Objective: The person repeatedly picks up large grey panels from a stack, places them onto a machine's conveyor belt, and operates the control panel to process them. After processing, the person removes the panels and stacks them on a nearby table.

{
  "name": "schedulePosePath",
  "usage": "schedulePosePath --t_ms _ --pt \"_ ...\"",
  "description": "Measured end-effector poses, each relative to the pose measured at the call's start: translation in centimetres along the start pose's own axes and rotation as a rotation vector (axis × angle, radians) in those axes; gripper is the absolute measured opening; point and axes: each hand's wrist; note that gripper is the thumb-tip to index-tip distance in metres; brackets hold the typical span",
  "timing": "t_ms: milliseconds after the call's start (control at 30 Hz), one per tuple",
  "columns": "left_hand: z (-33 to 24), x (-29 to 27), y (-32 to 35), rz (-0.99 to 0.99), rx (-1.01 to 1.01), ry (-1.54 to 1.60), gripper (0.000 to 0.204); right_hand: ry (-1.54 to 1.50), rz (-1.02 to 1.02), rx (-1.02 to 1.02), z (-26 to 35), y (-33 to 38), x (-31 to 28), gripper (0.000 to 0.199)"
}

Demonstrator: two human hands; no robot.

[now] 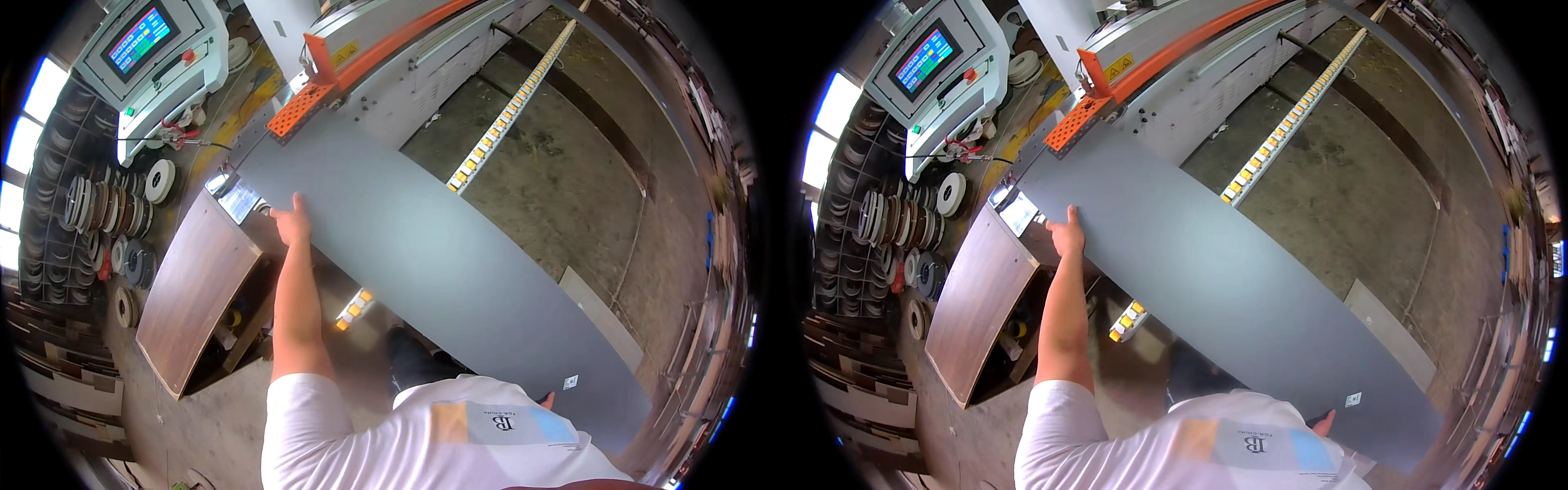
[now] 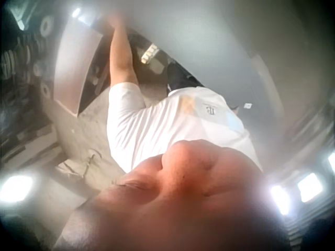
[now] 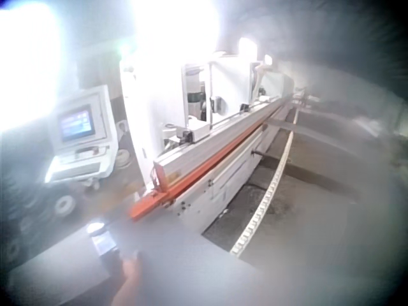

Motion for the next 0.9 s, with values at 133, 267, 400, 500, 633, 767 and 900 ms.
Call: schedulePosePath --t_ms 133,267,400,500,633,767,900 --pt "-0.3 0.5 -0.3 -0.006 -0.006 0.018 0.104 0.01 -0.025 0.013 0.3 -0.2 1.0 0.041" --pt "-0.9 1.8 -0.6 -0.019 0.015 0.033 0.105 0.011 -0.047 0.015 1.4 -0.6 2.1 0.042" --pt "-3.2 2.7 -0.5 -0.026 -0.002 0.018 0.106 0.018 -0.044 0.017 2.7 -1.7 3.4 0.042" --pt "-7.0 5.5 0.0 0.01 0.052 0.045 0.107 -0.046 -0.066 0.0 2.6 -1.3 3.1 0.043" --pt "-7.6 6.5 -0.7 0.001 -0.014 0.04 0.108 0.003 -0.164 -0.034 5.3 0.3 10.3 0.052" --pt "-11.9 9.0 0.3 0.035 0.004 0.086 0.103 -0.109 -0.144 -0.065 7.2 -2.6 10.6 0.056" --pt "-14.2 11.8 -0.2 0.057 0.032 0.102 0.103 -0.057 -0.111 -0.177 8.3 -3.6 14.2 0.058"
Point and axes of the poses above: each hand's wrist, its own y-axis away from the middle knuckle, its own x-axis out of the palm, z = x × y, and after that the axes turned 3 degrees about x, right-handed
